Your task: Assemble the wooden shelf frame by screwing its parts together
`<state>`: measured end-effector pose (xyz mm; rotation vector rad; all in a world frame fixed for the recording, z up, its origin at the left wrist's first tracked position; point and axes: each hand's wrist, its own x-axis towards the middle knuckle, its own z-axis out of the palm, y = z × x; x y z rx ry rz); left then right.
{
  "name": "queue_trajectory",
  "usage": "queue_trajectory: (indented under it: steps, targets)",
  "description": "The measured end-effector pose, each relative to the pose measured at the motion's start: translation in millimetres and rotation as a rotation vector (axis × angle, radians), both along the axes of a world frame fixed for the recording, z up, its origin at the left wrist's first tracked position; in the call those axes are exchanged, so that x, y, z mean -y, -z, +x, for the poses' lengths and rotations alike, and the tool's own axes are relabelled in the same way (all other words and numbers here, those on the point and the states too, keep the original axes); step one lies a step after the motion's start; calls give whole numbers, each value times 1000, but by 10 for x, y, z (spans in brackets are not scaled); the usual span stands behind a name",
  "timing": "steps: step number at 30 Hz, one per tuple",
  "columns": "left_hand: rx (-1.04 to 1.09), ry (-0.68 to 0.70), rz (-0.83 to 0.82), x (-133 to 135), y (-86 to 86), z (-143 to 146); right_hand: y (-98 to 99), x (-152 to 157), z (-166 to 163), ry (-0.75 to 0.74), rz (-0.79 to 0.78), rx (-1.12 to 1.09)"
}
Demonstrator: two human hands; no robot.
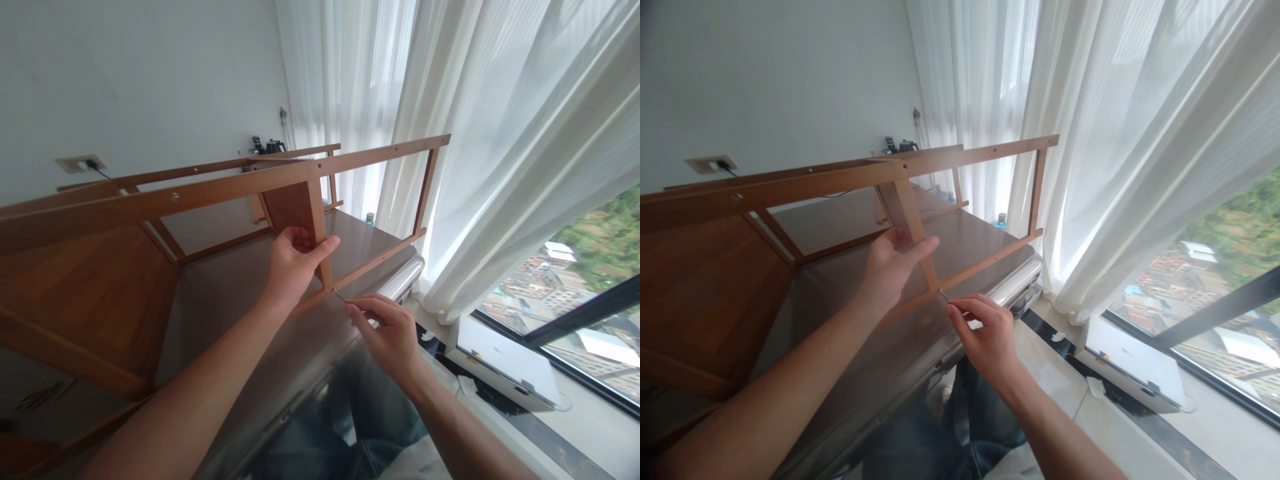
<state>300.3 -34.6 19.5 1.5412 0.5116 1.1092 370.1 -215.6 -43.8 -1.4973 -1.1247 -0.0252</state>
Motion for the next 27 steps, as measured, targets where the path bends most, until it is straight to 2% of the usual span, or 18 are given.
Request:
queue_trajectory:
  steps: [6,8,16,22,27]
  targets:
    - [1,-5,0,10,-11,0,104,-25,11,1,-9,-201]
    - [-1,-7,2,15,-17,1,125,-16,20,-2,13,-202]
    - [19,35,-29,35,-39,-6,93,49,93,73,63,312]
    - [10,24,-33,13,-11,-6,97,53,134,86,67,356]
    - [13,30,-50,42,-29,-18,55,45,158,79,-8,323]
